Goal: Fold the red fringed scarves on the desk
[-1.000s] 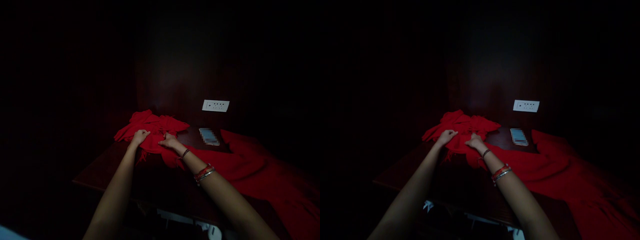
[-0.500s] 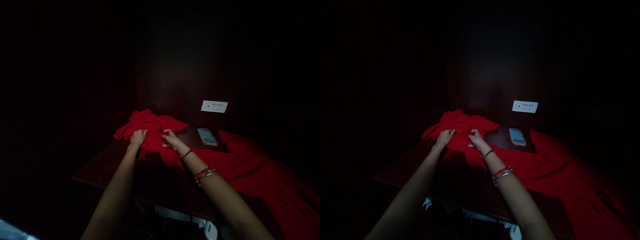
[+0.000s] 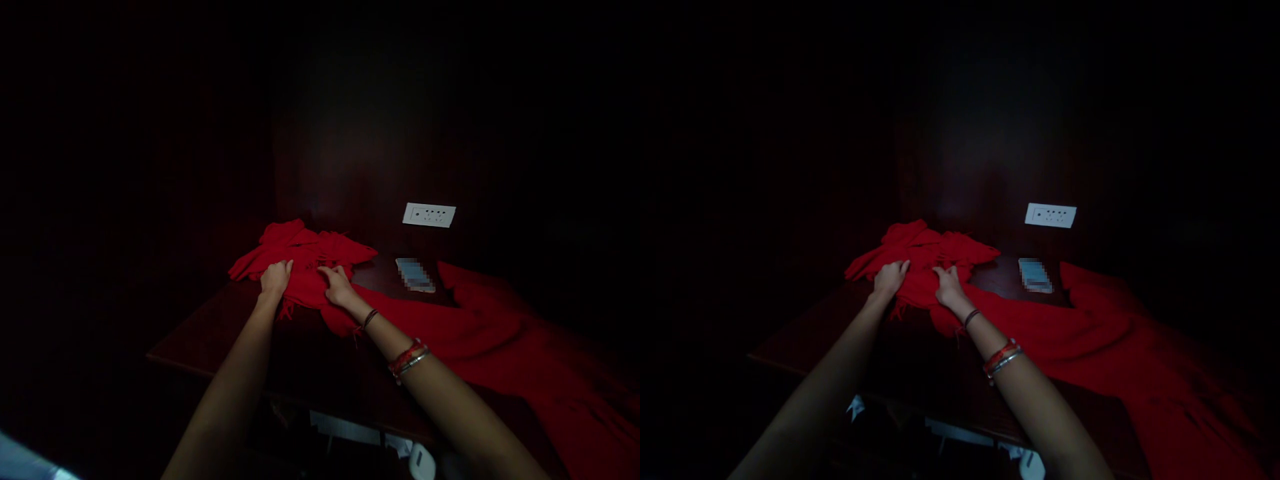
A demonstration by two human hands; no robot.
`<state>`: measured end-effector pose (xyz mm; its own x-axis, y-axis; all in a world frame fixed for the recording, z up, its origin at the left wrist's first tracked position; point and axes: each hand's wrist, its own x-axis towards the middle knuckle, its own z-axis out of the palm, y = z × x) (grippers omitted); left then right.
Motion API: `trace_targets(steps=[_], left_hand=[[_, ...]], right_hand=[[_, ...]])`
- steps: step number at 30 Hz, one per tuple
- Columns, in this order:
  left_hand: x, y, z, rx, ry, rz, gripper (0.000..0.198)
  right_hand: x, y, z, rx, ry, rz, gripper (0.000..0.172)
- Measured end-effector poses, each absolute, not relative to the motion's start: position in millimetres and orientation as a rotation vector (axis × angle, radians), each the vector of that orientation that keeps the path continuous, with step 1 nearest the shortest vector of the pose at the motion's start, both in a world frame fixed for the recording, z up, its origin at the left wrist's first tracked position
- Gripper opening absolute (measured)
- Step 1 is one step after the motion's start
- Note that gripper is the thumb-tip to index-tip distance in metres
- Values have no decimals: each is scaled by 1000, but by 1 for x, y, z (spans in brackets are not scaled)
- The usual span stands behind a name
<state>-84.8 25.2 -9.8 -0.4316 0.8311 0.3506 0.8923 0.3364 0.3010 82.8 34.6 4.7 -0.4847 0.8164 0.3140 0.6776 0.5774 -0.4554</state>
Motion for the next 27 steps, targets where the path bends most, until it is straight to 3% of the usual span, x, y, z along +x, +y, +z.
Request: trace_targets(steps=[4, 11, 16, 18, 22, 27], left_hand=[[-87, 22, -4, -1615, -2471, -697, 53], [-102, 4, 13, -1586, -2896, -603, 68], [-119, 2, -2, -1683, -2827, -739, 40], [-124, -1, -9, -1629, -2765, -804, 37], [-127, -13, -19, -1844, -2683, -1034, 45], [-130, -16, -25, -2187, -2382, -1663, 40]], right_hand=[[81, 26, 5, -1125, -2363, 382, 53], [77, 25, 2, -1120, -2330, 440, 57], [84, 22, 5, -1136, -2364, 387, 54], [88, 18, 11, -1165, -2436, 439, 55], [95, 5, 21, -1156, -2551, 547, 67], [93, -2, 17, -1154, -2405, 517, 67]])
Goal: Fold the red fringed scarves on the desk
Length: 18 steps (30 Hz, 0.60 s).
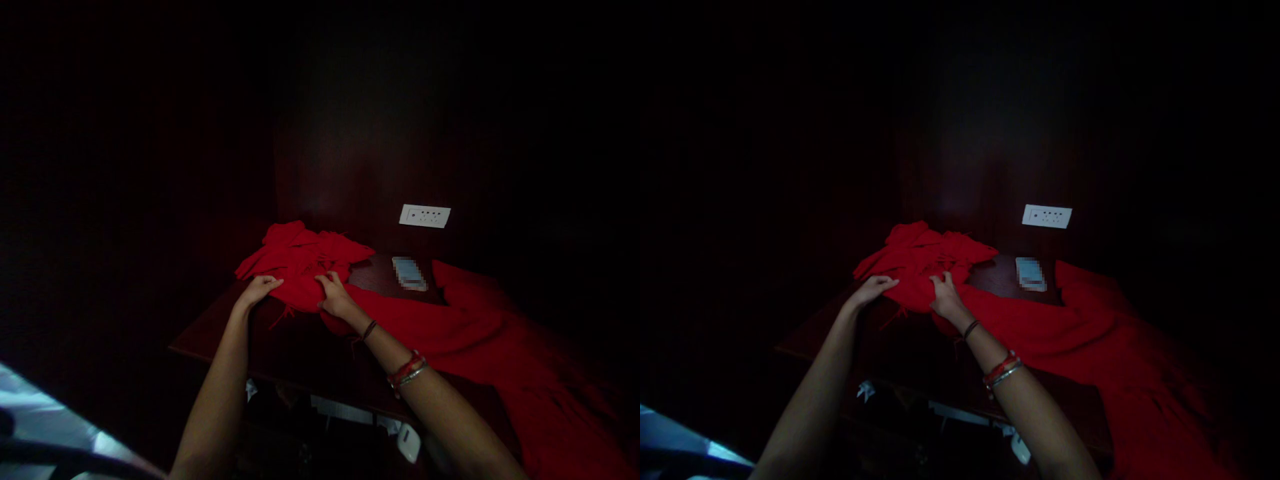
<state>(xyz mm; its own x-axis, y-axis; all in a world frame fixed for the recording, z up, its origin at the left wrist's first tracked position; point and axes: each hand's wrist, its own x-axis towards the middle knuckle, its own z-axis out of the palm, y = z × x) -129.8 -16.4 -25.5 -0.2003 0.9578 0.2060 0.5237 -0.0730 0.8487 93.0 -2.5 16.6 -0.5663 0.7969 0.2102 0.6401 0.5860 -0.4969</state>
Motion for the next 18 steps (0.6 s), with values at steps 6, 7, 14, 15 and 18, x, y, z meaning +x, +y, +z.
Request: trace_targets(steps=[6, 7, 14, 15, 18], left_hand=[[-142, -8, -32, 1576, 1890, 1355, 33], [-143, -8, -33, 1601, 1966, 1313, 32], [-132, -17, -24, 1667, 2059, 1178, 38], [-131, -18, -23, 1668, 2022, 1141, 38], [-131, -21, -25, 1697, 1908, 1033, 39]], right_hand=[[84, -6, 10, -1183, -2493, 461, 68], [84, -7, 11, -1214, -2548, 423, 71], [81, 9, 32, -1405, -2607, 400, 80], [79, 15, 32, -1396, -2565, 384, 74], [72, 35, 26, -1394, -2465, 394, 59]])
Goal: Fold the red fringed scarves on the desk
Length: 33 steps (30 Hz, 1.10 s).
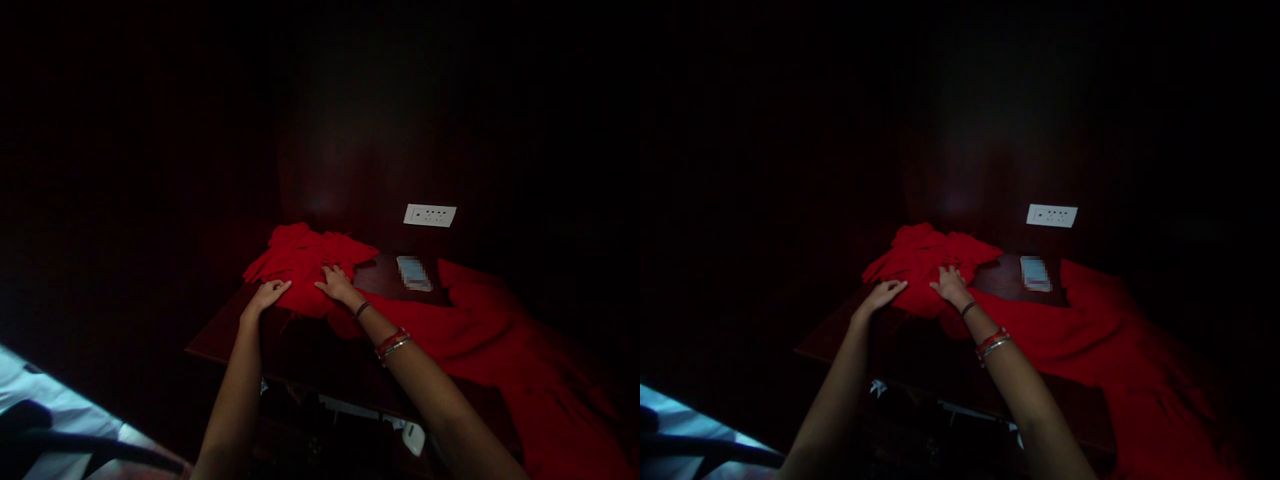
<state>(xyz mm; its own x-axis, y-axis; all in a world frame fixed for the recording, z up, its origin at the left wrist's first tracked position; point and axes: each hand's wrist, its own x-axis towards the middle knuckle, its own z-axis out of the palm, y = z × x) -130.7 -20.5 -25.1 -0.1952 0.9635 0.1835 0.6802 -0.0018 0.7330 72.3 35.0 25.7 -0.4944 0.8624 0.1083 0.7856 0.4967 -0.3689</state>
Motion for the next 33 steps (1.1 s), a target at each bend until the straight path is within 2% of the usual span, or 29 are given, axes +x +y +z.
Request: trace_targets(steps=[3, 7, 9, 16, 21, 23, 28, 33], left_hand=[[-133, -19, -30, 1771, 1779, 965, 35], [-134, -16, -31, 1869, 1662, 1021, 33], [-133, -16, -29, 1884, 1694, 1069, 34], [-131, -14, -29, 1874, 1973, 1058, 38], [-131, -10, -32, 1826, 2088, 1000, 39], [-131, -9, -32, 1799, 2121, 1005, 39], [-118, -25, -18, 1630, 2381, 1128, 38], [-103, -57, -12, 1242, 2540, 1028, 39]], right_hand=[[67, 52, 14, -1349, -2446, 497, 52], [68, 66, 6, -1325, -2407, 578, 23], [69, 72, 6, -1338, -2351, 582, 19], [64, 76, 17, -1326, -2217, 506, 23], [85, 23, 22, -811, -2385, 247, 29], [98, 1, 17, -802, -2447, 220, 32], [109, -13, -1, -1051, -2403, 359, 46], [107, -3, -7, -890, -2336, 603, 47]])
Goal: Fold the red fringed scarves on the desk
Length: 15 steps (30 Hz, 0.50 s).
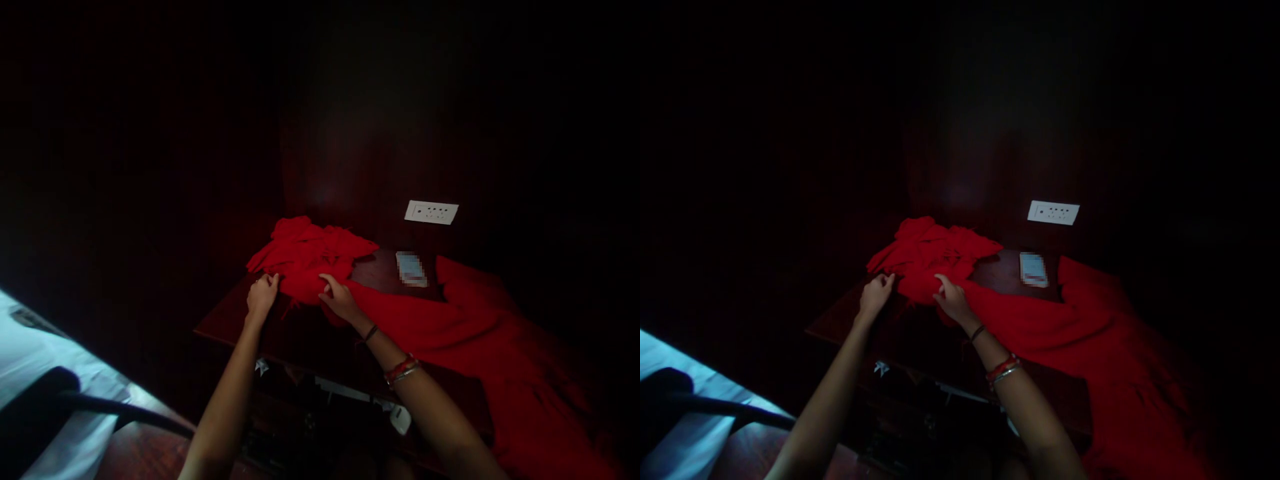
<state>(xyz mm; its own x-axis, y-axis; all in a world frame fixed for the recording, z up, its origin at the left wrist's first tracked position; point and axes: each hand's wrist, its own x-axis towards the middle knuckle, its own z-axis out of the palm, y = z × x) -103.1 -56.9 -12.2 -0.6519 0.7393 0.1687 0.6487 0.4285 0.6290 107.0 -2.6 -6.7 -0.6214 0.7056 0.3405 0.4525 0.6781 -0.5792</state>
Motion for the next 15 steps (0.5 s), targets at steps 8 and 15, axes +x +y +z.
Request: trace_targets(steps=[8, 15], left_hand=[[-86, -50, -26, 812, 1878, 1359, 59], [-90, -51, -31, 766, 1901, 1402, 50]], right_hand=[[111, -7, -1, -935, -2394, 685, 60], [102, -16, 4, -1273, -2550, 353, 54]])
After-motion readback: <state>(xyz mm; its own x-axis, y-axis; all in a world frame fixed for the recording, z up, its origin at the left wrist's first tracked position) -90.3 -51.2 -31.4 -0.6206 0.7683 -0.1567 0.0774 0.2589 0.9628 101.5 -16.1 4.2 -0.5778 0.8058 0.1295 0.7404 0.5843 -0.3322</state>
